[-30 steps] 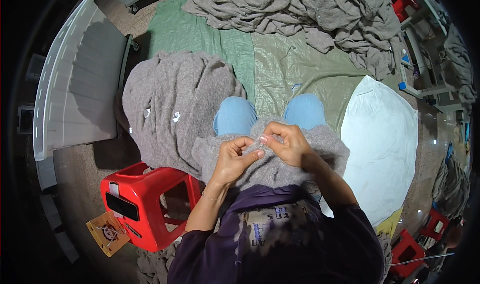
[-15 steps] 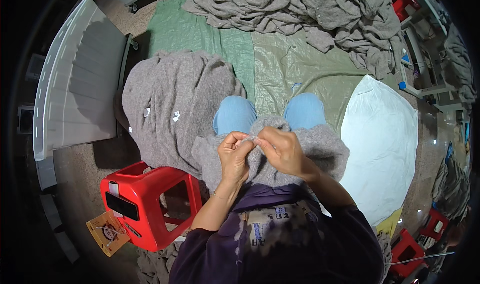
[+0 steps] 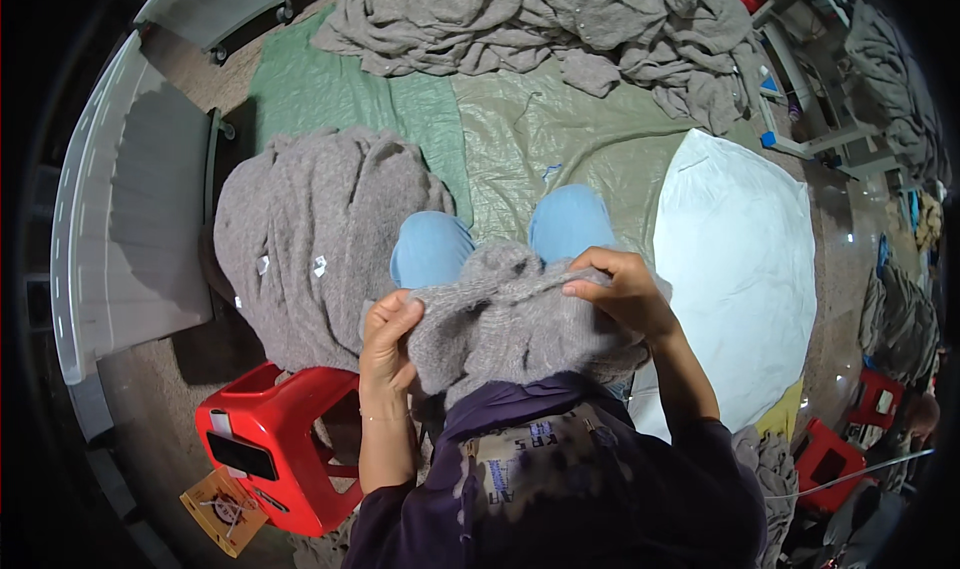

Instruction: Inspecting grey fabric pieces and removing loose threads while sitting on the floor.

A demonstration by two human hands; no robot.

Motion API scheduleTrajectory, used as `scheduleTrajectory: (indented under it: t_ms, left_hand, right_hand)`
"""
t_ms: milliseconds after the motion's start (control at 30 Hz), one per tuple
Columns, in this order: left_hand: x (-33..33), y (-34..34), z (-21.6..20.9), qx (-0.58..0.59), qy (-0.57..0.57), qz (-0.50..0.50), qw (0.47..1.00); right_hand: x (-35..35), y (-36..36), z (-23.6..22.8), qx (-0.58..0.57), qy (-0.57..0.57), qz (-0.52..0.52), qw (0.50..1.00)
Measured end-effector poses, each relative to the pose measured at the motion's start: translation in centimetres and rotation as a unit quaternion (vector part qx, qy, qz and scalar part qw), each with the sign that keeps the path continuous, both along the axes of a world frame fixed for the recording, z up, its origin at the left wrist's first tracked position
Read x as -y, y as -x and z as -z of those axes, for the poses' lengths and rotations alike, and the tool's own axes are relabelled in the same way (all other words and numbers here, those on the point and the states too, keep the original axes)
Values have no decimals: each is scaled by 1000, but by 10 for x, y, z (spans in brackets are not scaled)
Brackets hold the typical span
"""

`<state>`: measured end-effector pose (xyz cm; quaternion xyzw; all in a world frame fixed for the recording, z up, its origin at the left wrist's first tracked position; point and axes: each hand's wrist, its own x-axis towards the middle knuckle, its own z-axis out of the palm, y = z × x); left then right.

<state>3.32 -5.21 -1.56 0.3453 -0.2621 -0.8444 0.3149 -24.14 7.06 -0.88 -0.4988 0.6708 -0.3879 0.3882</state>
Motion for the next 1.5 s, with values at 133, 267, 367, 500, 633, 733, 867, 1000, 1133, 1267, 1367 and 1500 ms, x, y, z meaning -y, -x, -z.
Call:
scheduleTrajectory:
  t_ms: [133, 267, 367, 500, 633, 733, 867, 1000, 1133, 1267, 1367, 1500]
  left_hand:
    - [0, 5, -9, -15, 13, -38, 999]
    - [4, -2, 0, -56, 26, -28, 998]
    - [2, -2, -5, -20, 30, -37, 999]
    - [-1, 0, -6, 8, 14, -42, 999]
    - [-3, 1, -4, -14, -2, -63, 998]
    - [-4, 5, -13, 5, 10, -52, 999]
    - [-5, 7, -15, 11, 18, -38, 999]
    - [-6, 10, -15, 20, 21, -35, 999]
    - [-7, 12, -16, 8, 19, -19, 1000]
    - [-14, 27, -18, 49, 73, -24, 996]
    - [-21, 41, -18, 46, 78, -10, 996]
    - [-26, 47, -18, 46, 90, 11, 995]
  right_hand:
    - [-6, 10, -4, 231, -96, 41, 967]
    - [0, 2, -4, 57, -72, -37, 995]
    - [2, -6, 18, -9, -23, -82, 996]
    - [9, -12, 21, 3, -1, -33, 999]
    - [8, -5, -2, 68, 56, 95, 992]
    - [2, 0, -11, 11, -5, 34, 999]
    - [1, -4, -22, -123, 44, 49, 990]
    - [-1, 0, -21, -191, 21, 23, 981]
    - [-5, 1, -22, -173, 14, 39, 984]
    - [3, -29, -34, -224, 178, 83, 955]
    - [9, -63, -36, -185, 360, -30, 914]
    - [26, -77, -29, -165, 334, -31, 927]
